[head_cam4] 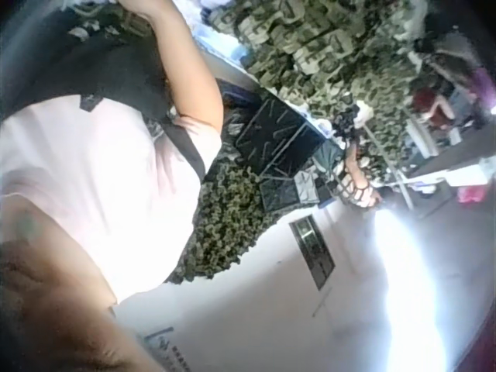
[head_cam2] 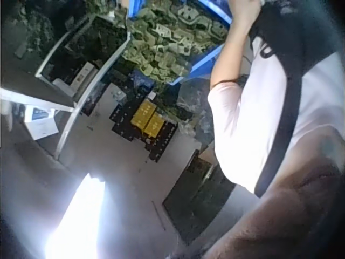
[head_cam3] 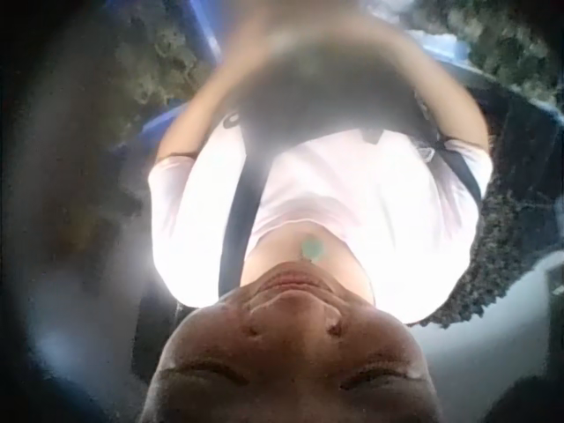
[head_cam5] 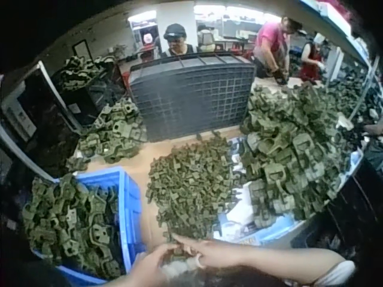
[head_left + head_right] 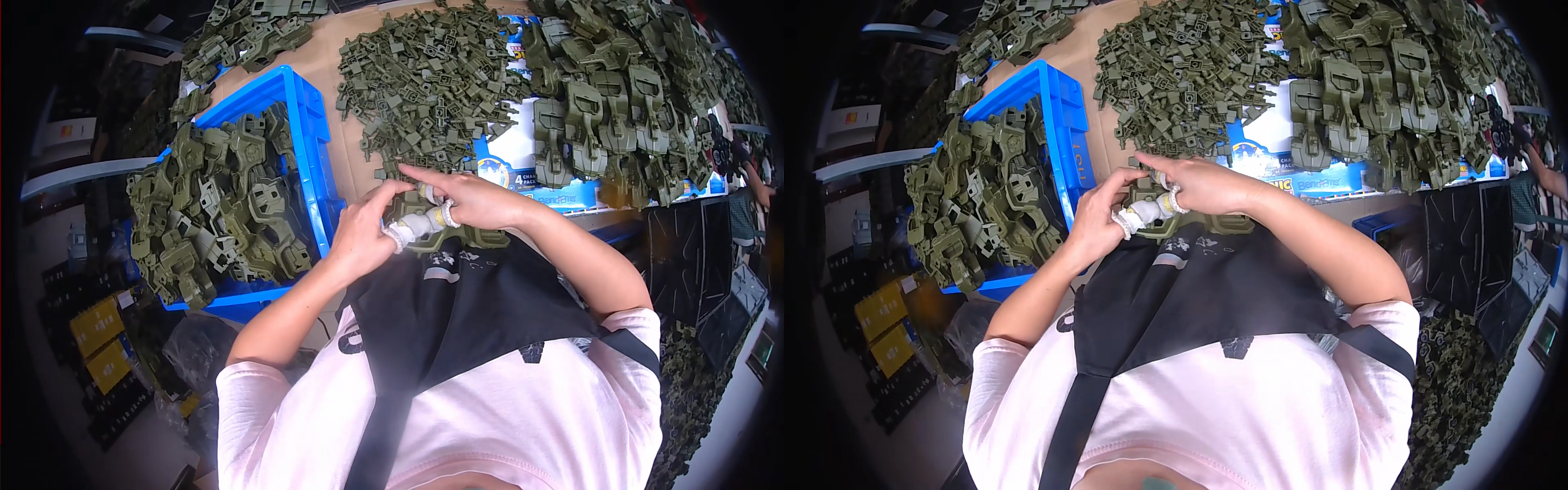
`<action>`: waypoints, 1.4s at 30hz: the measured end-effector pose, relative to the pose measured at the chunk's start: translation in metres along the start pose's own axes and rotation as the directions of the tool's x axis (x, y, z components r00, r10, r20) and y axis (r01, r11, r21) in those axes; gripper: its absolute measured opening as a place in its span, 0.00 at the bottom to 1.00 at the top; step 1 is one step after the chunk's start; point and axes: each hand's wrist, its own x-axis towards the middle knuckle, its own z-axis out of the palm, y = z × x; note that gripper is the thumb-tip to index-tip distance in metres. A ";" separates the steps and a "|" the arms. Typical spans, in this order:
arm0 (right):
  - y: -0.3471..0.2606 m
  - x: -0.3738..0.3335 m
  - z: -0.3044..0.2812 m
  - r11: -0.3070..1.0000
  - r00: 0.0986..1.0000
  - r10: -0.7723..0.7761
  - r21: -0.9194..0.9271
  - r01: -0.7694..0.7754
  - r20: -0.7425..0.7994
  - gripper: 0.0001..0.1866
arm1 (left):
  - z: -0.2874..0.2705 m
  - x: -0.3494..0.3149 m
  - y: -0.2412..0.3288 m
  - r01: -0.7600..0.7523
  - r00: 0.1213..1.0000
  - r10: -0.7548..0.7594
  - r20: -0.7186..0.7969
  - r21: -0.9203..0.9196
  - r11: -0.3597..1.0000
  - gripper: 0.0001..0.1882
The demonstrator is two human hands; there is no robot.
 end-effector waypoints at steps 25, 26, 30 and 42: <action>-0.046 -0.068 -0.046 0.928 0.844 -0.342 -0.288 0.235 -0.413 0.40 | 0.002 0.025 0.022 -0.221 0.970 0.244 0.008 -0.394 0.892 0.32; -0.049 -0.075 -0.044 0.972 0.927 -0.218 -0.153 0.178 -0.306 0.39 | 0.002 0.016 0.018 -0.230 0.969 0.246 0.038 -0.240 0.943 0.32; -0.010 -0.089 -0.011 0.976 0.841 -0.219 -0.120 0.183 -0.495 0.37 | 0.010 0.020 0.032 -0.186 0.958 0.218 0.186 -0.173 0.967 0.30; 0.018 -0.135 0.012 0.907 0.627 -0.091 0.195 0.372 -0.774 0.31 | 0.000 0.017 0.024 -0.142 0.990 0.139 -0.038 -0.445 0.884 0.41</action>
